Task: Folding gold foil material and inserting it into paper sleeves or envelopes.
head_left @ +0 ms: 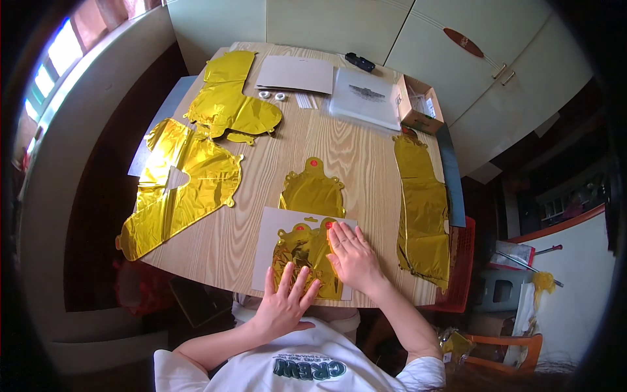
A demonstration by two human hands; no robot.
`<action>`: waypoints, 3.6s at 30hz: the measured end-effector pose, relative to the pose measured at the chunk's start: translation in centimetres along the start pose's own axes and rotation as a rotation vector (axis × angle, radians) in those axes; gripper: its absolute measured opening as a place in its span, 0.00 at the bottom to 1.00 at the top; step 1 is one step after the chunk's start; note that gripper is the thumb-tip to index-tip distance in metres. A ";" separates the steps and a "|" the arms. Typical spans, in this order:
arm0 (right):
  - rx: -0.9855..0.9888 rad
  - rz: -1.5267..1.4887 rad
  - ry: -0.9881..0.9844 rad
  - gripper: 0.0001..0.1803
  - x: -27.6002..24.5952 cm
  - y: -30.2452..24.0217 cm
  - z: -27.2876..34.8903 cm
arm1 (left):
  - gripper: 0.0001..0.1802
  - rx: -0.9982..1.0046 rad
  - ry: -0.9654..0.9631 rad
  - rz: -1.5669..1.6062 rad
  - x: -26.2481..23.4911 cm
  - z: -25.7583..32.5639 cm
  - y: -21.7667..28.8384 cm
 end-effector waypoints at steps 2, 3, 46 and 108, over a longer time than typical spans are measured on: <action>0.002 0.010 0.004 0.33 0.1 0.4 -0.3 | 0.54 -0.007 -0.003 -0.004 0.0 0.0 0.0; 0.003 -0.003 0.000 0.33 0.1 0.4 -0.3 | 0.54 -0.014 -0.005 0.001 0.1 0.0 0.0; 0.013 -0.153 -0.260 0.49 -0.3 0.0 2.6 | 0.60 -0.098 0.032 -0.042 -0.1 3.1 -4.5; 0.102 0.171 0.905 0.13 -17.6 6.1 10.0 | 0.51 0.038 -0.039 -0.060 0.4 0.3 0.6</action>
Point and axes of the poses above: each hand's wrist, its own z-axis away from the middle knuckle, its own x-axis out of the palm, y = z × x, the point moved 9 cm from there along -z, towards the middle knuckle
